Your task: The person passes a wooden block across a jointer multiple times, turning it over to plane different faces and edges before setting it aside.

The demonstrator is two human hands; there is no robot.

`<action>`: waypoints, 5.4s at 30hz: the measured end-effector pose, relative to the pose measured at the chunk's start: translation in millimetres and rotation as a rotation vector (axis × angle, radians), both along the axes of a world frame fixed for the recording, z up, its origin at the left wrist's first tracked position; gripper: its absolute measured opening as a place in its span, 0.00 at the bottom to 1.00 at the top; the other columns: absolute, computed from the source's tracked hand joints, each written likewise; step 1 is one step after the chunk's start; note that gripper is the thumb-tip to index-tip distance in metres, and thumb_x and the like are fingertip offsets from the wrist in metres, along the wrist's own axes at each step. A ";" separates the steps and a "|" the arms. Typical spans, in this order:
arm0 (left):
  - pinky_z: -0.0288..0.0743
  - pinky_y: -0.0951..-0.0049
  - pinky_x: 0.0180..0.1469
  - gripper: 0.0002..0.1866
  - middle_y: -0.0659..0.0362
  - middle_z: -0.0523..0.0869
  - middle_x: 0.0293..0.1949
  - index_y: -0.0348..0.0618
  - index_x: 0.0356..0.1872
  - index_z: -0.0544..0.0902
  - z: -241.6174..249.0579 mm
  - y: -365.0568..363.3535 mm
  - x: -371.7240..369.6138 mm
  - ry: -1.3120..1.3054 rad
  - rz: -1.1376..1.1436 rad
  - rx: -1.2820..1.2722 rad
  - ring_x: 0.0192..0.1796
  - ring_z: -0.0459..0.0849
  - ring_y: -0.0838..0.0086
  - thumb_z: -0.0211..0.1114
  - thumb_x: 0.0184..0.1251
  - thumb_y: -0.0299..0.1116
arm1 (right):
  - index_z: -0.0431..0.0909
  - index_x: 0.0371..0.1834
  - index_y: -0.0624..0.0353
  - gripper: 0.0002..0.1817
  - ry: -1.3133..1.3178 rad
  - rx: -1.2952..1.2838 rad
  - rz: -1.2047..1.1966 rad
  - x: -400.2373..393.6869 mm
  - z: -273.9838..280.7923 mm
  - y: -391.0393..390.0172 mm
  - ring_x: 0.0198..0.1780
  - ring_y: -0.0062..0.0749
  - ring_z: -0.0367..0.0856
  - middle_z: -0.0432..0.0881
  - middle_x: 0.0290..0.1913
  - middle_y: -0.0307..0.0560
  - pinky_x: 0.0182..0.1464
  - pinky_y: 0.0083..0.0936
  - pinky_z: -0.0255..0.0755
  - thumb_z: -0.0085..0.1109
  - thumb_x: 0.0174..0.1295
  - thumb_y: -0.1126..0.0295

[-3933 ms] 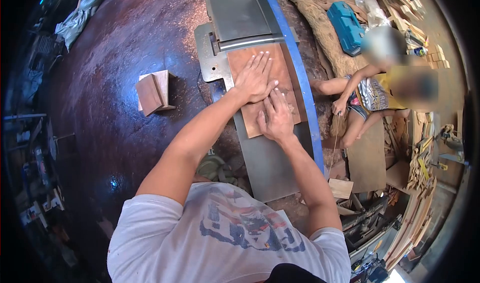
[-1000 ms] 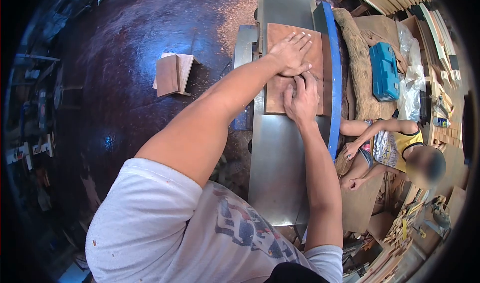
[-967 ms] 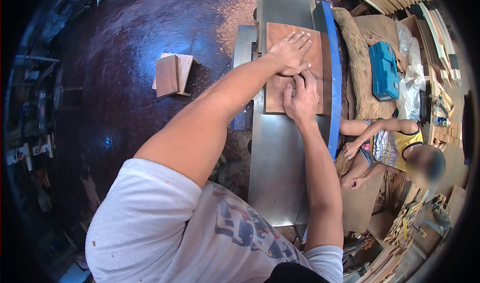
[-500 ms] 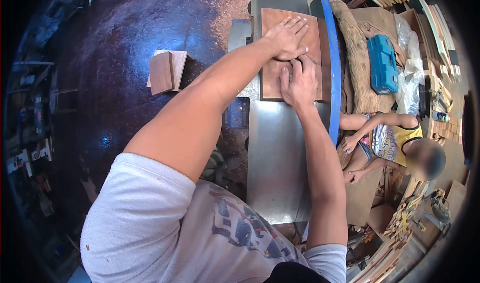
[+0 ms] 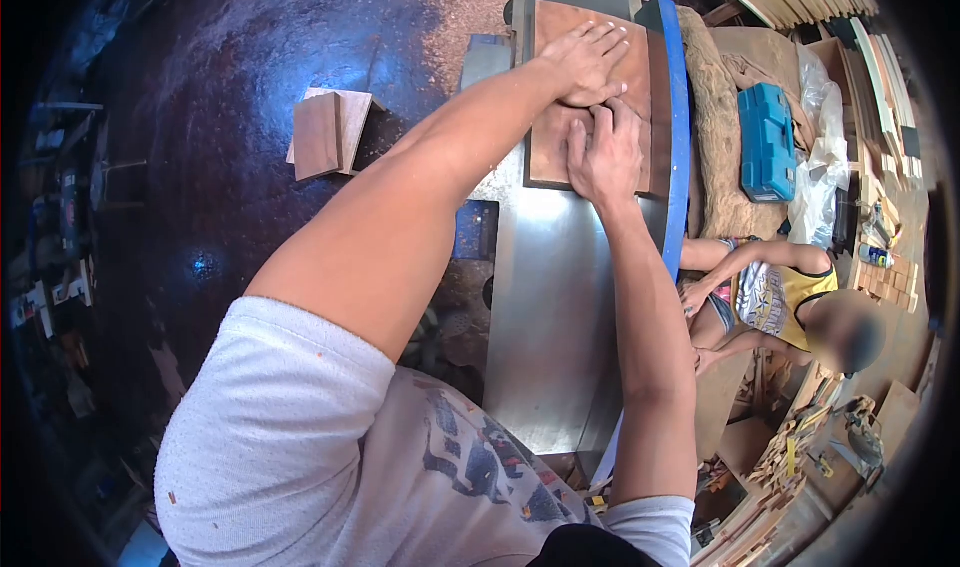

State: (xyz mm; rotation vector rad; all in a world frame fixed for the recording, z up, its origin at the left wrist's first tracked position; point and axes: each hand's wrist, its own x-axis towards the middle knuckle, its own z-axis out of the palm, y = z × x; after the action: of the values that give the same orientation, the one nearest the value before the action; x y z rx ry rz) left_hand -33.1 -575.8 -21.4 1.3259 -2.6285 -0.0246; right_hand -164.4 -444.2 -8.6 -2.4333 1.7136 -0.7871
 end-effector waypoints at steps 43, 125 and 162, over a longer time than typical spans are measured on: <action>0.40 0.55 0.89 0.43 0.51 0.55 0.87 0.41 0.86 0.57 -4.1 -103.8 14.4 -0.050 0.028 0.021 0.89 0.49 0.58 0.44 0.82 0.63 | 0.79 0.51 0.64 0.22 0.162 -0.092 0.037 15.7 -2.7 -106.6 0.57 0.60 0.77 0.78 0.53 0.63 0.59 0.52 0.70 0.63 0.71 0.53; 0.72 0.58 0.73 0.41 0.39 0.85 0.62 0.30 0.70 0.76 13.3 500.9 -26.2 1.373 0.348 1.016 0.66 0.83 0.51 0.37 0.89 0.62 | 0.76 0.62 0.73 0.32 -0.710 0.643 -0.466 -38.0 216.5 464.8 0.53 0.32 0.87 0.88 0.52 0.53 0.58 0.33 0.82 0.76 0.58 0.66; 0.72 0.57 0.76 0.63 0.21 0.75 0.68 0.07 0.74 0.59 91.4 320.6 -93.8 1.017 0.260 0.861 0.74 0.76 0.39 0.78 0.60 0.60 | 0.67 0.82 0.58 0.46 -0.023 0.262 -0.253 -92.5 139.0 228.6 0.50 0.65 0.87 0.87 0.48 0.70 0.52 0.51 0.81 0.61 0.51 0.76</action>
State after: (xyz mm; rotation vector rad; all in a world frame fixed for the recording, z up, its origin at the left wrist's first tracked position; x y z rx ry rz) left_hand -126.9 -255.2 70.0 1.2920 -1.5475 -1.4714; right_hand -256.9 -215.5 130.4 -2.0593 1.9997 -0.5641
